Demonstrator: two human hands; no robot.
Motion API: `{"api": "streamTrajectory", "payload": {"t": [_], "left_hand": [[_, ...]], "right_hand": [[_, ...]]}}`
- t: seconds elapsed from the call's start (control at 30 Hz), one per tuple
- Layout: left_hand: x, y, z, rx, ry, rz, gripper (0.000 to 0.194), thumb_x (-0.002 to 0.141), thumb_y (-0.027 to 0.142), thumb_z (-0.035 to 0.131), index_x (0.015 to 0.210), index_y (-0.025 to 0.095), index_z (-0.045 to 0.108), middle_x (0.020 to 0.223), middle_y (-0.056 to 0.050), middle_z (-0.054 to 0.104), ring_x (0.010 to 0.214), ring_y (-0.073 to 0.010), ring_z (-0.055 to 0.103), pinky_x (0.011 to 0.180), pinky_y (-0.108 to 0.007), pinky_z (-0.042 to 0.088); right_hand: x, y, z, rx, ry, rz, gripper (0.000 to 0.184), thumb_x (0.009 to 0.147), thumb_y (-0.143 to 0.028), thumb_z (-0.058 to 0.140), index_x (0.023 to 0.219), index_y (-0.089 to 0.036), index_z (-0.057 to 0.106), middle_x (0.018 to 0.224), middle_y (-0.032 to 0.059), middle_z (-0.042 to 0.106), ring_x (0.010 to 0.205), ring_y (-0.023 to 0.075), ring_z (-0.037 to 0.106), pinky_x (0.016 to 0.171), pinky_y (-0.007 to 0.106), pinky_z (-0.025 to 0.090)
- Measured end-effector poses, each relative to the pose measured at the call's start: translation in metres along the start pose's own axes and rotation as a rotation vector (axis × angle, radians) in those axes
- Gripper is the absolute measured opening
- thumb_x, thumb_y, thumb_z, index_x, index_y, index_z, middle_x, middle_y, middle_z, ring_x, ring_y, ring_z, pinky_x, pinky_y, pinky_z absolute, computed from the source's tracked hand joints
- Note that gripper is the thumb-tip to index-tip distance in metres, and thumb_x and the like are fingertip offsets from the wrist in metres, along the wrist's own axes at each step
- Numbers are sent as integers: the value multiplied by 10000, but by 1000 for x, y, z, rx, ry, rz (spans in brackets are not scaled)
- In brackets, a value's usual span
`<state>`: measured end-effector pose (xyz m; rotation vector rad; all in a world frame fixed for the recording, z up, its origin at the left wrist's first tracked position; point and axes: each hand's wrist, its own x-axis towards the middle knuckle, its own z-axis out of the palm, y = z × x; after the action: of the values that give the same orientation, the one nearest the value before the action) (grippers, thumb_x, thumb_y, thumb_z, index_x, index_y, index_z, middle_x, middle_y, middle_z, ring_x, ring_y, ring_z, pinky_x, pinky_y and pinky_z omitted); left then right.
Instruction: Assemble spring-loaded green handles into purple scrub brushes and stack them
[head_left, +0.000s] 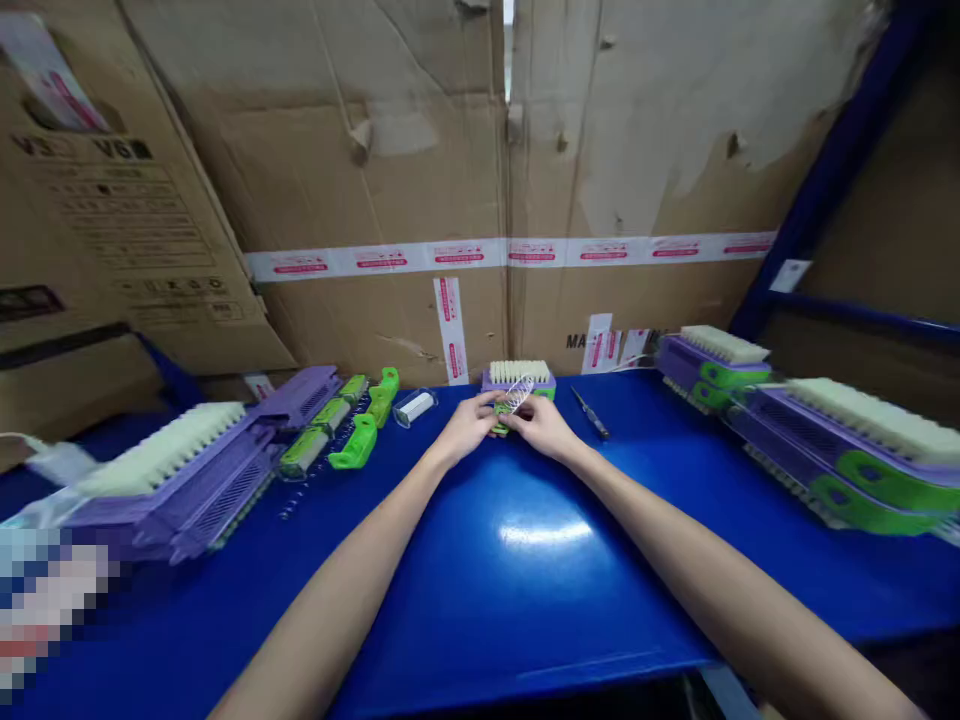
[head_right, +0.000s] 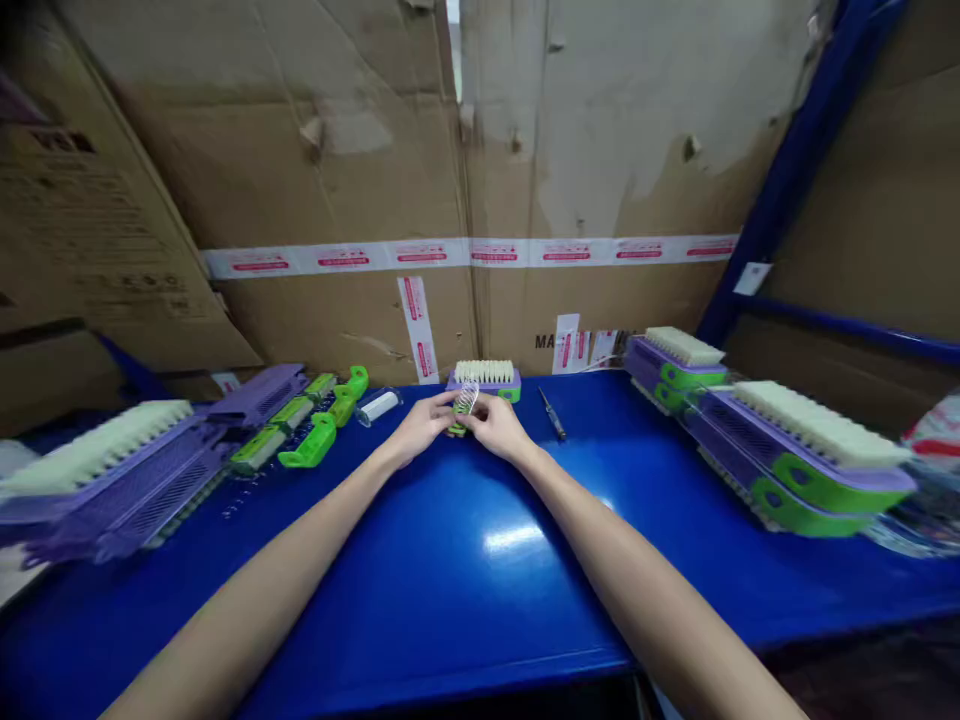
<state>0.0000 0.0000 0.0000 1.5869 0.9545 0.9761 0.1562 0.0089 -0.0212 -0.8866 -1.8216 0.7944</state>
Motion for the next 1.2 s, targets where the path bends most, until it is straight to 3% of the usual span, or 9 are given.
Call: {"api": "streamTrajectory", "payload": {"t": [0.43,0.77,1.03,1.2], "left_hand": [[3,-7,-3,12,-3,60,472,755,252,643,1198,121,542,734,-54,668,635,-138,606,610,-246,464],[7,-12,-2,26,16,85,452,773,266,641,1193,135,538,696,-32,643,611,-127,598,559,-215,444],[8,-9,5,47,62,115,432,775,182,572,1203,135,543,637,1,601,522,-85,517,494,-177,401],[7,-6,4,74,53,85,474,735,126,548,1209,119,532,642,-5,613,544,-101,536,499,-184,411]], "right_hand": [[2,-11,-10,94,-117,42,255,692,-175,620,943,-134,642,840,43,693,712,163,633,712,306,508],[0,-10,1,36,83,34,272,713,-98,596,969,-151,671,971,67,712,889,190,654,845,339,496],[0,-7,6,-43,197,30,345,682,-76,578,1001,-171,668,875,38,715,813,181,664,777,301,504],[0,-9,5,-110,229,113,299,675,-229,684,966,-160,683,719,35,701,713,208,665,651,278,493]]}}
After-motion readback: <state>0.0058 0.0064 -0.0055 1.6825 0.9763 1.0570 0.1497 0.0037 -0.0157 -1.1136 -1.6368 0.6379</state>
